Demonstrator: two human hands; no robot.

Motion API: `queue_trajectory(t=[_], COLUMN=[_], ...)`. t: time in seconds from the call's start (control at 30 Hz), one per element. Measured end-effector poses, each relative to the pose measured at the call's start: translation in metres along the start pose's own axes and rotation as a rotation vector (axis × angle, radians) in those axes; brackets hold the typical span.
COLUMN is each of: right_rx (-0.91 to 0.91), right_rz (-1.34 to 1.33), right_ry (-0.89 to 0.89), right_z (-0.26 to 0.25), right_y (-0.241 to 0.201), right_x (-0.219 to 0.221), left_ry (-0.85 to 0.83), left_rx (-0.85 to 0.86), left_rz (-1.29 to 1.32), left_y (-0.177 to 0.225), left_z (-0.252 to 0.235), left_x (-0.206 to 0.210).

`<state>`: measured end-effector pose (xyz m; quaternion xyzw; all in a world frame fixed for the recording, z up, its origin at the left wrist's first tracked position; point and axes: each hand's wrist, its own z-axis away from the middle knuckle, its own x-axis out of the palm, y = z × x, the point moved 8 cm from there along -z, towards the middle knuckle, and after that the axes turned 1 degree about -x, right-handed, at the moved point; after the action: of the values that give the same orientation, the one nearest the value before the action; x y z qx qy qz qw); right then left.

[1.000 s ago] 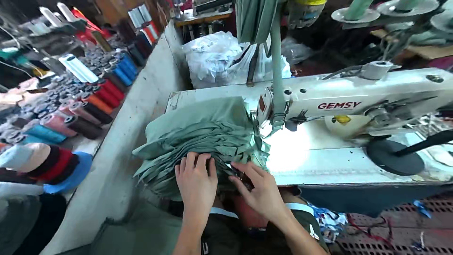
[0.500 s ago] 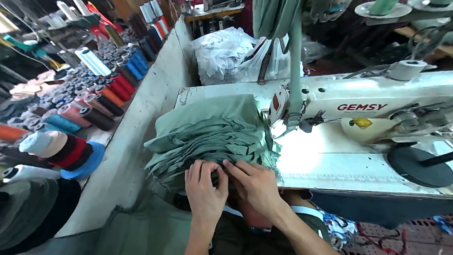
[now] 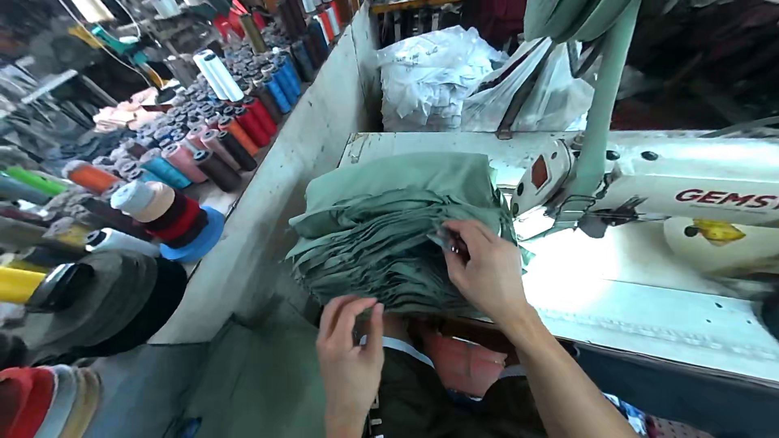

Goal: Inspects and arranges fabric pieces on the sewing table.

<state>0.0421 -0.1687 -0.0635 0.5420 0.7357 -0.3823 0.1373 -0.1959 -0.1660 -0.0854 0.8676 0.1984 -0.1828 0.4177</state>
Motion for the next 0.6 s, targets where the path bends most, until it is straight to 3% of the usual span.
queue_trajectory(t=[0.23,0.43,0.53,0.6], right_rx=[0.025,0.177,0.204,0.124], right_rz=[-0.136,-0.273,-0.314,-0.222], right_ry=[0.134,-0.041,-0.123,-0.108], right_z=[0.007,0.034,0.049,0.056], right_y=[0.041,0.049,0.036,0.02], right_x=[0.031,0.03,0.013,-0.001], left_ry=[-0.093,-0.235,-0.219,-0.193], left_rx=[0.154,0.176,0.202,0.226], left_rz=[-0.078,-0.344,-0.312,-0.245], left_y=[0.039,0.037,0.034,0.034], left_z=[-0.03,-0.052,-0.052,-0.048], left_x=[0.05,0.089,0.089,0.081])
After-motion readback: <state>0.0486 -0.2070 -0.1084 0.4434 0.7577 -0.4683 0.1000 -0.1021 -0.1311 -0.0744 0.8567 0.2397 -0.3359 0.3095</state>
